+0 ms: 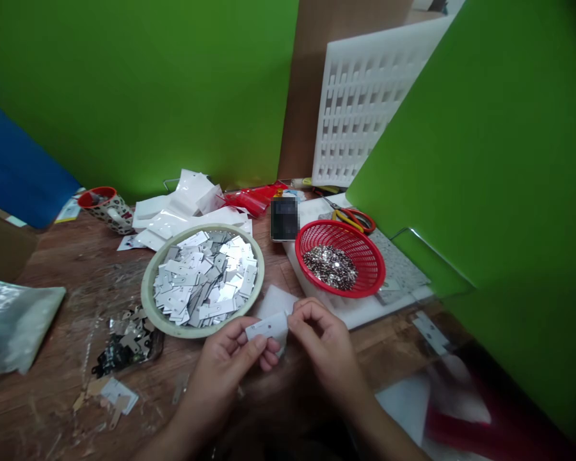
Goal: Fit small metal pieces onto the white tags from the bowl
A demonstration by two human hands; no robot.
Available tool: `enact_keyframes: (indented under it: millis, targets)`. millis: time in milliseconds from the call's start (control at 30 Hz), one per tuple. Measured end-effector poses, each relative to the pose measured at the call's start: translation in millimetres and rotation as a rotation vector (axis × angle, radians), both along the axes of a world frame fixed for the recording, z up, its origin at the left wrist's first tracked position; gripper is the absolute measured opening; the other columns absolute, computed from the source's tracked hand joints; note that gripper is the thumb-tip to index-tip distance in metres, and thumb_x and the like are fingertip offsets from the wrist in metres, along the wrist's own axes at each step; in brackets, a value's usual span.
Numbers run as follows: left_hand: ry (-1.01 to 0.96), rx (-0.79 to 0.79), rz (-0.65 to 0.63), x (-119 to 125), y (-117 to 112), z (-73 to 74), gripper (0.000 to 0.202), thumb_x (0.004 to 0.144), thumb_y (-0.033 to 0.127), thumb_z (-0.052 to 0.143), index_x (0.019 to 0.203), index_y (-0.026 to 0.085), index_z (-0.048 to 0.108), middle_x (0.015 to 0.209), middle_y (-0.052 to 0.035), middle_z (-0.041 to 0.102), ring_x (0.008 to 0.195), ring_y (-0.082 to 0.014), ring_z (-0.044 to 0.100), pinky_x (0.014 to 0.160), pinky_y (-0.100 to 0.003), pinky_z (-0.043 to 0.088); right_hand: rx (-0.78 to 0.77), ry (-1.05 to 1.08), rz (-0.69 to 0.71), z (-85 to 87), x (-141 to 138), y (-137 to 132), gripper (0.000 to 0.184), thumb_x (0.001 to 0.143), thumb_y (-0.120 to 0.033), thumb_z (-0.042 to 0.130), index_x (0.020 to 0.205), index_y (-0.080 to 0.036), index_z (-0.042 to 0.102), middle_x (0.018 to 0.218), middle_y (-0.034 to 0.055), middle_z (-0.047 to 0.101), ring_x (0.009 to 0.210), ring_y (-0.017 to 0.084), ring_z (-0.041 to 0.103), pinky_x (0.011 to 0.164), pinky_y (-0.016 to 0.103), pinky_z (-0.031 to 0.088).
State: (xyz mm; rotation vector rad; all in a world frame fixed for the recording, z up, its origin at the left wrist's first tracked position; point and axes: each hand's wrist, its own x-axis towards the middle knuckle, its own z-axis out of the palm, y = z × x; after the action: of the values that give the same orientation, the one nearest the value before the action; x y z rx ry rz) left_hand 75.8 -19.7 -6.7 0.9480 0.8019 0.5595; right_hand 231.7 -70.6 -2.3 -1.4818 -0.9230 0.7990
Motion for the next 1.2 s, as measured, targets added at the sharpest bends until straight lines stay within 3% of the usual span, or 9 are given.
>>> enact_keyframes:
  millis: [167, 300, 433, 500, 667, 767, 867, 1000, 1200]
  targets:
    - [0.007, -0.027, -0.053, -1, -3, -1.0, 0.022, 0.083, 0.028, 0.067, 0.099, 0.013, 0.062, 0.083, -0.0073, 0.072, 0.070, -0.0132, 0.062, 0.068, -0.025, 0.048, 0.009, -0.002, -0.012, -6.3, 3, -7, 0.019, 0.081, -0.025, 0.057, 0.064, -0.019, 0.051, 0.072, 0.0005, 0.051, 0.068, 0.015, 0.050, 0.060, 0.026, 0.042]
    - [0.113, -0.006, -0.218, 2, -3, -2.4, 0.026, 0.085, 0.039, 0.062, 0.085, 0.013, 0.060, 0.068, -0.0053, 0.069, 0.055, -0.0110, 0.057, 0.055, -0.022, 0.044, 0.009, -0.071, 0.035, -10.5, 3, -15, 0.018, 0.079, -0.020, 0.057, 0.062, -0.019, 0.051, 0.071, 0.0003, 0.051, 0.068, 0.014, 0.052, 0.060, 0.025, 0.043]
    - [0.245, 0.029, -0.429, 2, -5, -11.5, 0.033, 0.084, 0.046, 0.060, 0.075, 0.014, 0.057, 0.058, -0.0032, 0.065, 0.046, -0.0094, 0.051, 0.047, -0.020, 0.036, -0.083, -0.280, 0.125, -19.6, 6, -30, 0.014, 0.082, -0.017, 0.056, 0.068, -0.019, 0.056, 0.073, 0.0003, 0.054, 0.066, 0.013, 0.053, 0.059, 0.024, 0.044]
    - [0.281, 0.013, -0.467, -3, -6, -18.3, 0.032, 0.084, 0.045, 0.059, 0.078, 0.014, 0.057, 0.059, -0.0028, 0.065, 0.046, -0.0096, 0.052, 0.046, -0.020, 0.034, -0.115, -0.424, 0.130, -28.2, 9, -37, 0.011, 0.086, -0.016, 0.053, 0.078, -0.019, 0.060, 0.078, 0.0018, 0.057, 0.070, 0.015, 0.056, 0.064, 0.026, 0.047]
    - [0.247, -0.107, -0.296, -24, -4, -27.3, 0.024, 0.083, 0.036, 0.063, 0.087, 0.014, 0.058, 0.071, -0.0063, 0.070, 0.056, -0.0123, 0.059, 0.052, -0.022, 0.042, -0.077, -0.725, 0.105, -51.9, 14, -30, 0.028, 0.087, -0.014, 0.049, 0.115, -0.015, 0.057, 0.111, 0.0143, 0.061, 0.101, 0.025, 0.061, 0.085, 0.039, 0.053]
    - [0.202, -0.203, -0.133, -28, -3, -22.8, 0.019, 0.083, 0.029, 0.063, 0.093, 0.013, 0.058, 0.082, -0.0095, 0.072, 0.067, -0.0140, 0.064, 0.061, -0.024, 0.047, -0.056, -0.841, 0.145, -51.8, 9, -15, 0.035, 0.087, -0.014, 0.049, 0.122, -0.012, 0.053, 0.125, 0.0187, 0.056, 0.109, 0.029, 0.059, 0.088, 0.043, 0.053]
    - [0.151, -0.270, -0.045, -27, -5, -17.2, 0.020, 0.082, 0.023, 0.064, 0.097, 0.012, 0.059, 0.090, -0.0118, 0.072, 0.075, -0.0162, 0.066, 0.069, -0.026, 0.049, 0.009, -0.754, 0.189, -36.9, 1, -6, 0.026, 0.089, -0.013, 0.046, 0.113, -0.016, 0.057, 0.109, 0.0121, 0.063, 0.096, 0.023, 0.062, 0.085, 0.037, 0.053]
    - [0.098, -0.298, -0.044, -25, -8, -15.6, 0.020, 0.083, 0.020, 0.061, 0.100, 0.011, 0.057, 0.091, -0.0142, 0.072, 0.076, -0.0174, 0.067, 0.070, -0.027, 0.049, 0.150, -0.684, 0.257, -12.2, -8, 10, 0.023, 0.092, -0.011, 0.042, 0.104, -0.018, 0.060, 0.095, 0.0080, 0.063, 0.085, 0.018, 0.061, 0.079, 0.031, 0.051]
    - [0.081, -0.286, -0.008, -33, -6, -14.4, 0.017, 0.082, 0.021, 0.063, 0.095, 0.011, 0.057, 0.090, -0.0139, 0.073, 0.075, -0.0173, 0.068, 0.067, -0.026, 0.049, 0.112, -1.049, 0.414, 3.8, -21, 74, 0.020, 0.087, -0.008, 0.049, 0.089, -0.018, 0.066, 0.087, 0.0082, 0.062, 0.087, 0.023, 0.055, 0.077, 0.036, 0.045]
